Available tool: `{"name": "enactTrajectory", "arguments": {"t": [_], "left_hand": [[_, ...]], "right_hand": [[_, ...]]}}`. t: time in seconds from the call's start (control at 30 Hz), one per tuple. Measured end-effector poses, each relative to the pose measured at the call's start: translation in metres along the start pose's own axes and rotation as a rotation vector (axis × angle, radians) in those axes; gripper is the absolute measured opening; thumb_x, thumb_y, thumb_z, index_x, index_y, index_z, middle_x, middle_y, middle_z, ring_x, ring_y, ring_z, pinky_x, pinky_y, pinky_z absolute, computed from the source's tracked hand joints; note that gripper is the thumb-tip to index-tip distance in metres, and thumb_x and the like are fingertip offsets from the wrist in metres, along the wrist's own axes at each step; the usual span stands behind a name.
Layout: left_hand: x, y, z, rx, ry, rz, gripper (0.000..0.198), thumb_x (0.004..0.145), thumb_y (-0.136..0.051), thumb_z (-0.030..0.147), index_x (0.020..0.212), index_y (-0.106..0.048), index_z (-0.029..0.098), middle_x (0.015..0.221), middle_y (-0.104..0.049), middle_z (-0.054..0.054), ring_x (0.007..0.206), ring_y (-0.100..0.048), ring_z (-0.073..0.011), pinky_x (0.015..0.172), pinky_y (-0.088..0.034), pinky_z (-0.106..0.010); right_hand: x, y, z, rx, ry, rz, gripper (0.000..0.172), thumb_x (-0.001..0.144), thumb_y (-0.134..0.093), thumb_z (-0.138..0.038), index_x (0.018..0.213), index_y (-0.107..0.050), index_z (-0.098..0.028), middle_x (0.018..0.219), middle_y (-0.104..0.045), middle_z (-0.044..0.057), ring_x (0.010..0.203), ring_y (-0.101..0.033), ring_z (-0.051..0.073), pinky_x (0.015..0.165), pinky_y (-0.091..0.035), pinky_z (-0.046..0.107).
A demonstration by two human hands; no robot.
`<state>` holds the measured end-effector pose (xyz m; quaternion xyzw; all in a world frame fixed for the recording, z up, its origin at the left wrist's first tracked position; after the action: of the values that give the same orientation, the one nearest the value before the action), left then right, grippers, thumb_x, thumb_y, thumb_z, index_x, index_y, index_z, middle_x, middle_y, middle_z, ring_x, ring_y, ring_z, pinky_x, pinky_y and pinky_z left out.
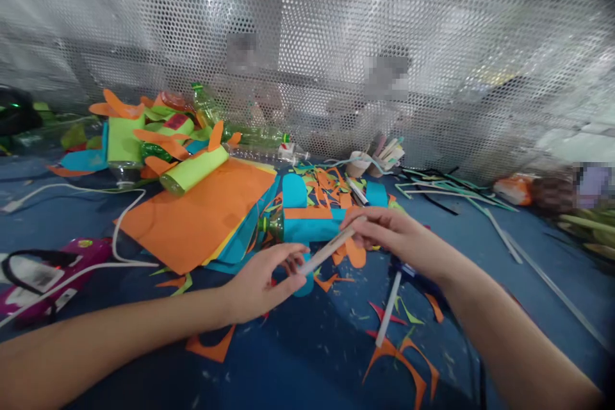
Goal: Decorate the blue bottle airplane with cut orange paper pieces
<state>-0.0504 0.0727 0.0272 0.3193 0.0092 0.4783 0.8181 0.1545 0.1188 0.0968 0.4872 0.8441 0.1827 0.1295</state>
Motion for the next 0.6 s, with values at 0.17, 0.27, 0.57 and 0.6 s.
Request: {"name": "enactTrajectory", "arguments": {"t": [0.17,0.27,0.57,0.6], "left_hand": [[0.002,-0.008,0.008,0.008,0.159,-0.176,0.029,0.095,-0.031,0.032,0.086,-0.054,0.017,0.074,-0.057,-0.001,0.067,-0.054,-0.013,0.062,-0.044,-0.024],[0.002,-0.013,0.013,0.023,0.113,-0.219,0.025,0.095,-0.031,0.027,0.091,-0.054,0.017,0.086,-0.059,-0.004,0.077,-0.055,-0.0143,0.071,-0.045,-0.026],[0.003,-0.014,0.009,0.115,0.094,-0.295,0.029,0.096,-0.029,0.032,0.105,-0.053,0.017,0.07,-0.056,0.001,0.055,-0.048,-0.0108,0.052,-0.034,-0.022],[0.004,-0.012,0.008,0.121,0.105,-0.285,0.03,0.095,-0.031,0.035,0.105,-0.053,0.018,0.065,-0.054,0.003,0.051,-0.046,-0.0099,0.048,-0.032,-0.021]], "right_hand": [[-0.009,-0.054,0.015,0.224,-0.018,0.075,0.023,0.084,-0.054,-0.044,0.085,-0.054,-0.02,0.059,-0.059,-0.002,0.052,-0.05,0.011,0.049,-0.037,0.024],[-0.01,-0.083,0.028,0.328,-0.069,0.043,0.027,0.08,-0.059,-0.043,0.078,-0.042,-0.022,0.049,-0.053,-0.007,0.042,-0.042,0.008,0.042,-0.028,0.022],[-0.006,-0.099,0.046,0.518,-0.004,0.073,0.028,0.084,-0.056,-0.036,0.072,-0.035,-0.022,0.041,-0.041,-0.012,0.039,-0.031,0.006,0.043,-0.022,0.021],[-0.006,-0.099,0.047,0.547,-0.006,0.066,0.027,0.085,-0.055,-0.036,0.073,-0.036,-0.022,0.042,-0.041,-0.012,0.039,-0.031,0.007,0.043,-0.022,0.021]]}}
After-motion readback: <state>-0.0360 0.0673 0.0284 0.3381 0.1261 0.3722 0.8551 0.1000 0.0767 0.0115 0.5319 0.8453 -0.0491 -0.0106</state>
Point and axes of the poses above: each hand's wrist, its own x-axis towards the middle knuckle, its own y-axis out of the back of the hand, z = x × y, the point moved 4 cm from there along x, towards the middle knuckle
